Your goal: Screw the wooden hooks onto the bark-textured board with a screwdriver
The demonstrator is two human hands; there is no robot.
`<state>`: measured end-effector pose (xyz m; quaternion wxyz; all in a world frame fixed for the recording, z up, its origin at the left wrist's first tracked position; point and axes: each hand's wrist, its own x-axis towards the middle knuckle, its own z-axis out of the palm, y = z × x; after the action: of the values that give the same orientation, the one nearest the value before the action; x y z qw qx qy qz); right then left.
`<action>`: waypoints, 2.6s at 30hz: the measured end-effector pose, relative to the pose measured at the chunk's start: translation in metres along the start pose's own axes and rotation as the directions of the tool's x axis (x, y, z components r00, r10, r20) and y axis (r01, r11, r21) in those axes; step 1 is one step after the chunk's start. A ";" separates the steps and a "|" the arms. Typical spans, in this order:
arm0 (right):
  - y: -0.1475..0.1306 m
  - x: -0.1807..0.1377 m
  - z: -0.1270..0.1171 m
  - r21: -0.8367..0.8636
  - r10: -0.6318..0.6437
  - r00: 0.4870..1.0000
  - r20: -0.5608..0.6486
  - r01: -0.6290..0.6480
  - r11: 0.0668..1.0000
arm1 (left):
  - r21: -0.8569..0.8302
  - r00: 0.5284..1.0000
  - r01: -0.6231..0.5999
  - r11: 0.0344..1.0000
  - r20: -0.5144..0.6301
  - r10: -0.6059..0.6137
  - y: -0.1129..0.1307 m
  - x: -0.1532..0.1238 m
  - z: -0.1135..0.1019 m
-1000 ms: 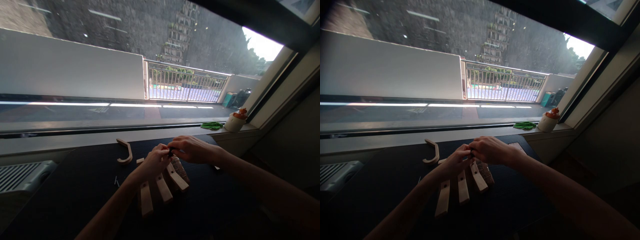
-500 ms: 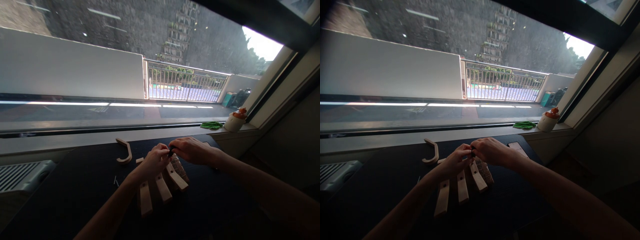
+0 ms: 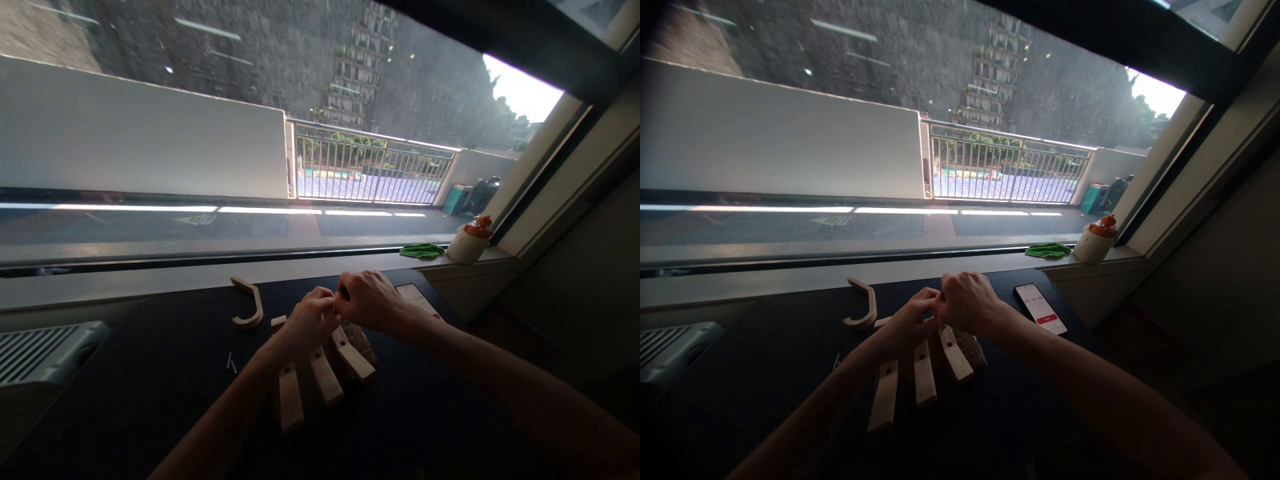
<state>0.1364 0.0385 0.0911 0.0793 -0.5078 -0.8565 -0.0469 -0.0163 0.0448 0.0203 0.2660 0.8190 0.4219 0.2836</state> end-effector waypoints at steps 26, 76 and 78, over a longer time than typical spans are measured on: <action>0.013 -0.002 -0.020 0.078 -0.227 0.967 0.111 0.219 0.973 | 0.023 1.000 -0.009 1.000 -0.022 0.009 -0.001 0.001 0.000; 0.019 -0.159 0.088 0.947 0.439 0.855 0.278 -0.320 0.023 | -0.045 0.829 0.543 0.838 -0.126 -0.544 -0.011 -0.093 0.021; 0.014 -0.165 0.091 0.941 0.474 0.839 0.268 -0.334 0.058 | -0.057 0.807 0.572 0.819 -0.142 -0.573 -0.014 -0.094 0.027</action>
<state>0.2187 -0.0821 -0.0288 0.4369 -0.5543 -0.5049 0.4969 -0.0512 -0.0323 -0.0306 0.3105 0.6283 0.6664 0.2544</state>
